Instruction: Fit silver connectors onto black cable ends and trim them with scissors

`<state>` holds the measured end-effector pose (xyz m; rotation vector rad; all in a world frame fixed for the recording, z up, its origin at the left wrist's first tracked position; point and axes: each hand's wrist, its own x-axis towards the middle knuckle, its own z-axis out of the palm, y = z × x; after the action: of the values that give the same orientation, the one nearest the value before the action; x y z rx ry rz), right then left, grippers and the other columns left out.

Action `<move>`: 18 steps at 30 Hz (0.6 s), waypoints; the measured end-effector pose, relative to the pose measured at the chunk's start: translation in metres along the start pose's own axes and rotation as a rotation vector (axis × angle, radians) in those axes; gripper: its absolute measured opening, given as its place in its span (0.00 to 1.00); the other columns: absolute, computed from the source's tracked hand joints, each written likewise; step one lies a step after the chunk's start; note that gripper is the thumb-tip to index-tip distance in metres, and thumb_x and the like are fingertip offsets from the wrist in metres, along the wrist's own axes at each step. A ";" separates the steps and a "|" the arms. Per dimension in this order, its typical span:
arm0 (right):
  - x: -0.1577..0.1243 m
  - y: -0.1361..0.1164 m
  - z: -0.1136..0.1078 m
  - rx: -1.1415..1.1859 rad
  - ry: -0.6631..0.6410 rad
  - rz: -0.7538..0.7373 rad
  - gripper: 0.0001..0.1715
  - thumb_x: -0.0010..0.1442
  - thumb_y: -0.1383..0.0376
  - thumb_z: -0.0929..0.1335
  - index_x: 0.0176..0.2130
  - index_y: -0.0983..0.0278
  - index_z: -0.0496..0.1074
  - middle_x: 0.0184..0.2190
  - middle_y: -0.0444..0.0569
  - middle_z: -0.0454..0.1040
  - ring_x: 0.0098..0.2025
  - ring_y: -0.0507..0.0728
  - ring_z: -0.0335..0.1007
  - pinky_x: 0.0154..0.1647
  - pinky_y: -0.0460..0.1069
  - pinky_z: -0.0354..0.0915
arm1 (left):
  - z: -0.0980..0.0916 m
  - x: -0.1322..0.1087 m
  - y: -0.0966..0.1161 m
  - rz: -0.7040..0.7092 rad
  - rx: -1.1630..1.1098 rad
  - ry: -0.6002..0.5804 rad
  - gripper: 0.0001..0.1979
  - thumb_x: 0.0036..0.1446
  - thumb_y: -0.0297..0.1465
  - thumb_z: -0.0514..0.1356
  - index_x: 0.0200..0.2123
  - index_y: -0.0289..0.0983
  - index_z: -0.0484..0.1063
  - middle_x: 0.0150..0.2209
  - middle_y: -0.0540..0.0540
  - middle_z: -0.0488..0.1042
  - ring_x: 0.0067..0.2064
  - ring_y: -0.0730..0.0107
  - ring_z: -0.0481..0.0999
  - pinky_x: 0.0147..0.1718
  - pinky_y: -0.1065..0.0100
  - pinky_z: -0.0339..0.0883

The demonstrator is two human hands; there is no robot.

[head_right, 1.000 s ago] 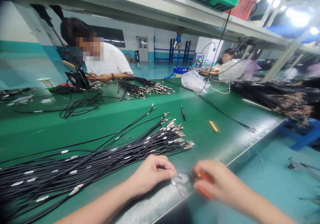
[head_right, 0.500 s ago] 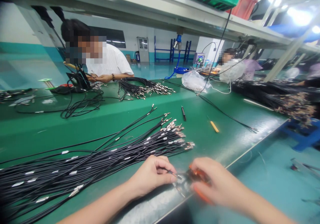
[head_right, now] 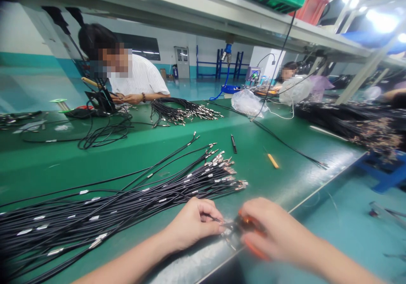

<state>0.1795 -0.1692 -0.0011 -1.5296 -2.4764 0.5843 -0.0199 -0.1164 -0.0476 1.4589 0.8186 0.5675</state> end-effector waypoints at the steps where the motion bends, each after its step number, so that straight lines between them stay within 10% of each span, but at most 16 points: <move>1: 0.001 -0.001 -0.001 -0.007 -0.005 -0.002 0.02 0.52 0.69 0.64 0.31 0.64 0.65 0.26 0.47 0.67 0.28 0.54 0.59 0.30 0.47 0.57 | 0.000 0.000 0.000 -0.011 -0.002 0.002 0.10 0.37 0.31 0.66 0.26 0.31 0.77 0.25 0.49 0.69 0.24 0.76 0.65 0.23 0.73 0.58; 18: 0.001 0.000 -0.005 -0.032 0.017 -0.039 0.04 0.54 0.64 0.65 0.31 0.63 0.67 0.23 0.46 0.67 0.27 0.54 0.61 0.28 0.46 0.55 | 0.003 -0.003 0.005 -0.053 -0.032 0.037 0.09 0.37 0.31 0.66 0.24 0.31 0.77 0.23 0.49 0.70 0.23 0.77 0.64 0.23 0.74 0.57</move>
<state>0.1807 -0.1672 0.0033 -1.4868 -2.5089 0.5259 -0.0184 -0.1201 -0.0426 1.3970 0.8709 0.5673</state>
